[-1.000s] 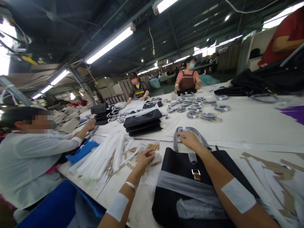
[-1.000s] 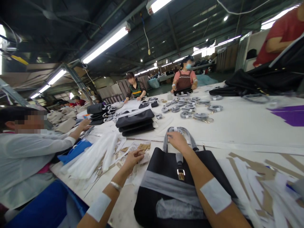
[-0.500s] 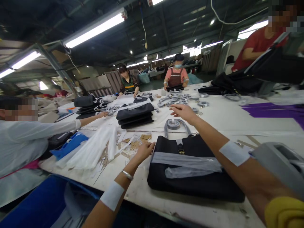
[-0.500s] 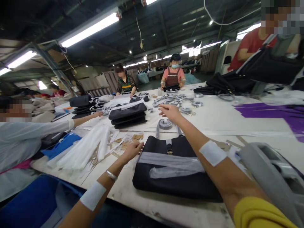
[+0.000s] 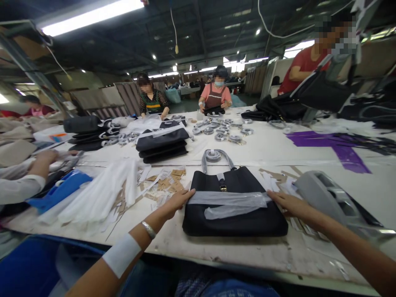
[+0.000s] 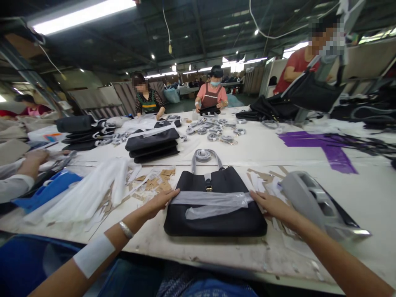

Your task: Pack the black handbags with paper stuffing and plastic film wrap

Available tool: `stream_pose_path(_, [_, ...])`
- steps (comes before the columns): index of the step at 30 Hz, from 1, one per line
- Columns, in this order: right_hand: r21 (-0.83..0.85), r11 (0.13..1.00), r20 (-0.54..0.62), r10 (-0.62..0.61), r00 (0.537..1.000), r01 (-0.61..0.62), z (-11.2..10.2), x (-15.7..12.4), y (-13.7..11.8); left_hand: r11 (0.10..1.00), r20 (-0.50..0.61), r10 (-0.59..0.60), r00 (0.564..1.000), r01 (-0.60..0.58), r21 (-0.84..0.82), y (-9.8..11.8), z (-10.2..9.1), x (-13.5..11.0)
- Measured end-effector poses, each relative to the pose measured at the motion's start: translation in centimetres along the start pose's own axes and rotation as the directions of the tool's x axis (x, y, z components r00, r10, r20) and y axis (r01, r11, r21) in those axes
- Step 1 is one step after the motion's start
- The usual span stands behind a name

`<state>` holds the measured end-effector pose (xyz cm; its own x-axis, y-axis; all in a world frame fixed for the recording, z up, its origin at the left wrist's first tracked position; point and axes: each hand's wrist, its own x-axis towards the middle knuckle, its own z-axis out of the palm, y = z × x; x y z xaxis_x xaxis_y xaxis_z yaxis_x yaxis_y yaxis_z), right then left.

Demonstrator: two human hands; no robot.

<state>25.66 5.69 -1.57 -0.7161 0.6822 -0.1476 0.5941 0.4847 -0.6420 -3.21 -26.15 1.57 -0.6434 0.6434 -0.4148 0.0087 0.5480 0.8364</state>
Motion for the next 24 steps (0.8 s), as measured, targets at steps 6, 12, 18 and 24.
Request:
stream_pose_path(6, [0.012,0.998,-0.103,0.07,0.992,-0.069,1.6,-2.5,-2.6,0.978,-0.075,-0.023,0.997,0.007,-0.206,-0.6,1.7,-0.2])
stream_pose_path(12, [-0.113,0.993,-0.077,0.036,0.996,-0.044,1.4,-1.9,-2.9,0.978,-0.179,0.073,0.981,-0.106,-0.182,-1.3,2.2,-0.3])
stream_pose_path(18, [-0.216,0.967,-0.132,-0.167,0.977,0.136,1.2,-0.3,-3.5,0.987,-0.194,0.124,0.973,-0.14,-0.073,-1.0,2.1,-0.1])
stream_pose_path(24, [-0.053,0.999,-0.145,-0.017,0.989,0.01,3.6,-0.6,-4.3,0.975,-0.284,0.218,0.934,-0.222,0.02,-2.4,3.5,0.4])
